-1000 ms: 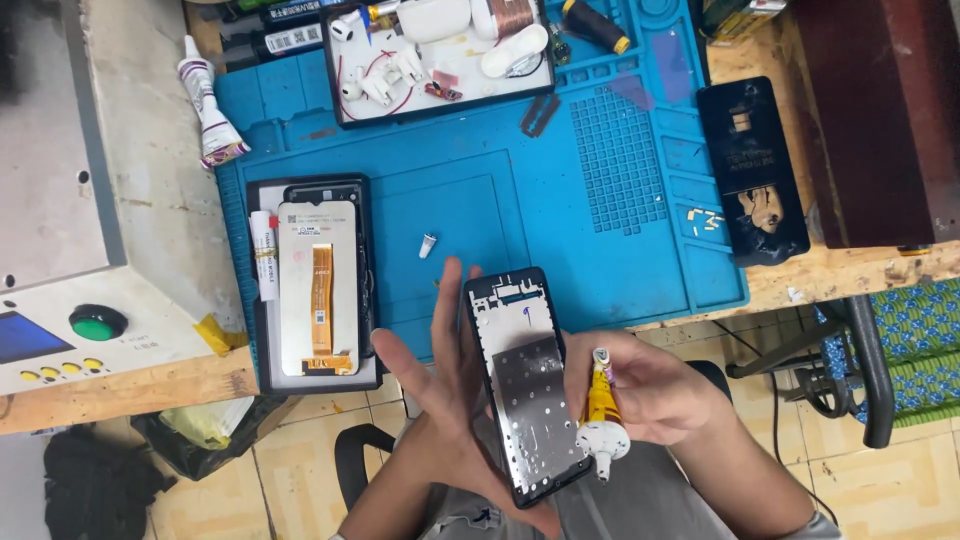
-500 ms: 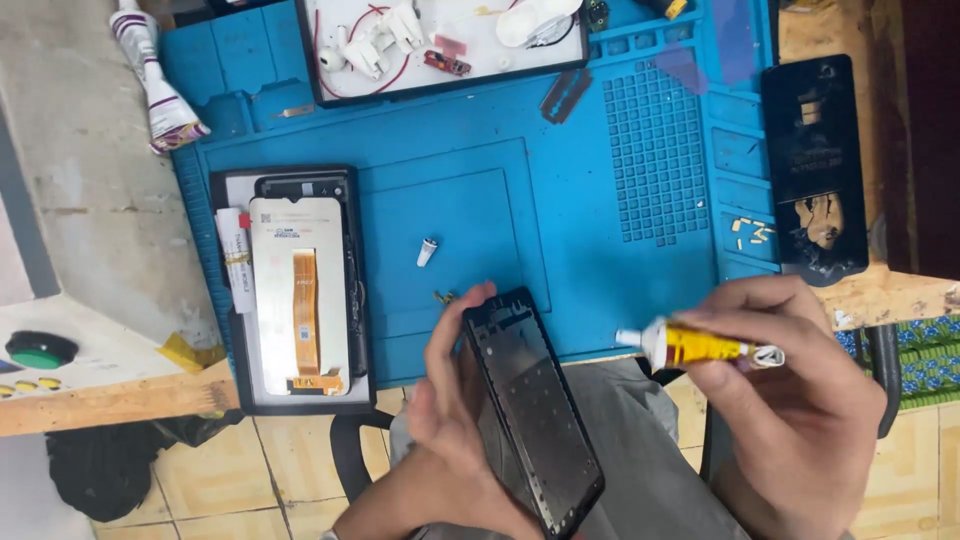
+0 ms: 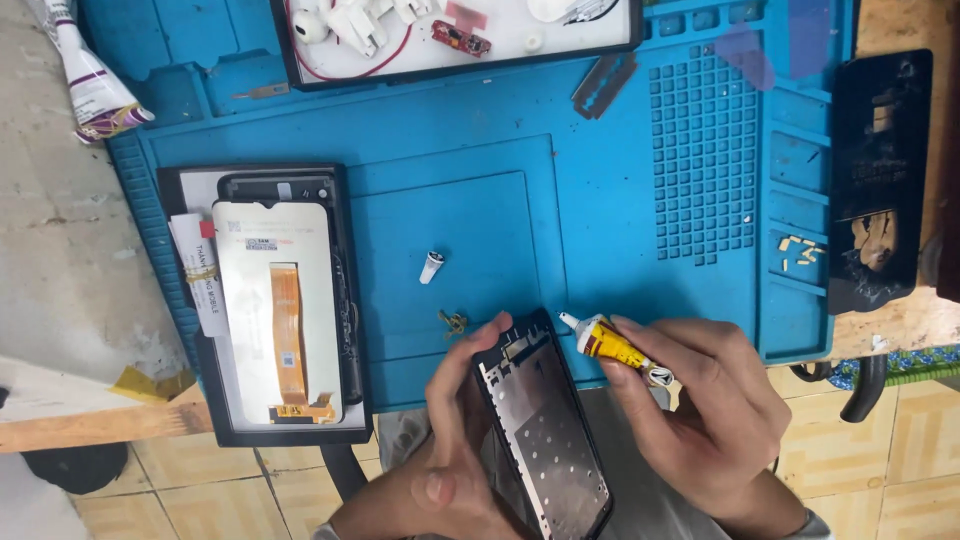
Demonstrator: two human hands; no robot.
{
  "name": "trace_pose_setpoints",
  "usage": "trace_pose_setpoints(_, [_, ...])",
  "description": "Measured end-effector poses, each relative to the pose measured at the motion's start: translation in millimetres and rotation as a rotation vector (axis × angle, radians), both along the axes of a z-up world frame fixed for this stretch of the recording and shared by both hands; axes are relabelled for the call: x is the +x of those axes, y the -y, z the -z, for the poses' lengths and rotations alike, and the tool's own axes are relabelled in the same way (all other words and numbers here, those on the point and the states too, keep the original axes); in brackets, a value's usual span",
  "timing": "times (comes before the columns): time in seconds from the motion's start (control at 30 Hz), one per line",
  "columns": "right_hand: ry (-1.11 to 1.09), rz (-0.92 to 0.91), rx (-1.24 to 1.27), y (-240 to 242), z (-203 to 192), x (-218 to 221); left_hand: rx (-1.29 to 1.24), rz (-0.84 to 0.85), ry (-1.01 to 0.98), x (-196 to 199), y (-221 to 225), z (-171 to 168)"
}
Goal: Applying adhesive to a smartphone frame and preparing it for a screen replacement at a repair bench.
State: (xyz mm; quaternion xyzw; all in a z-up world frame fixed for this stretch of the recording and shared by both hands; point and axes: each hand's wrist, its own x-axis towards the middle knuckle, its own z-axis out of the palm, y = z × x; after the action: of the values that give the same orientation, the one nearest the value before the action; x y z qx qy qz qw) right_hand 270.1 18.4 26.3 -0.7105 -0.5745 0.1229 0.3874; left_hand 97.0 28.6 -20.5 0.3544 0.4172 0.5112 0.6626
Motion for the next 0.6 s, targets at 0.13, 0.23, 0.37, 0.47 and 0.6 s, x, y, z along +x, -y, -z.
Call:
trace_pose_setpoints(0.13, [-0.004,-0.011,-0.002,-5,0,-2,0.039,0.004,0.266,6,6,6])
trace_pose_setpoints(0.23, [0.001,-0.020,-0.003,-7,1,-3,-0.013,-0.021,0.348,9,6,-3])
trace_pose_setpoints(0.37, [0.014,-0.008,0.013,-10,1,-6,-0.015,0.003,0.431,8,7,-1])
trace_pose_setpoints(0.47, [0.016,-0.007,0.003,-10,0,-7,-0.042,-0.055,0.477,15,7,-6])
trace_pose_setpoints(0.6, [0.018,-0.014,0.019,-10,2,-6,-0.029,0.052,0.430,4,8,1])
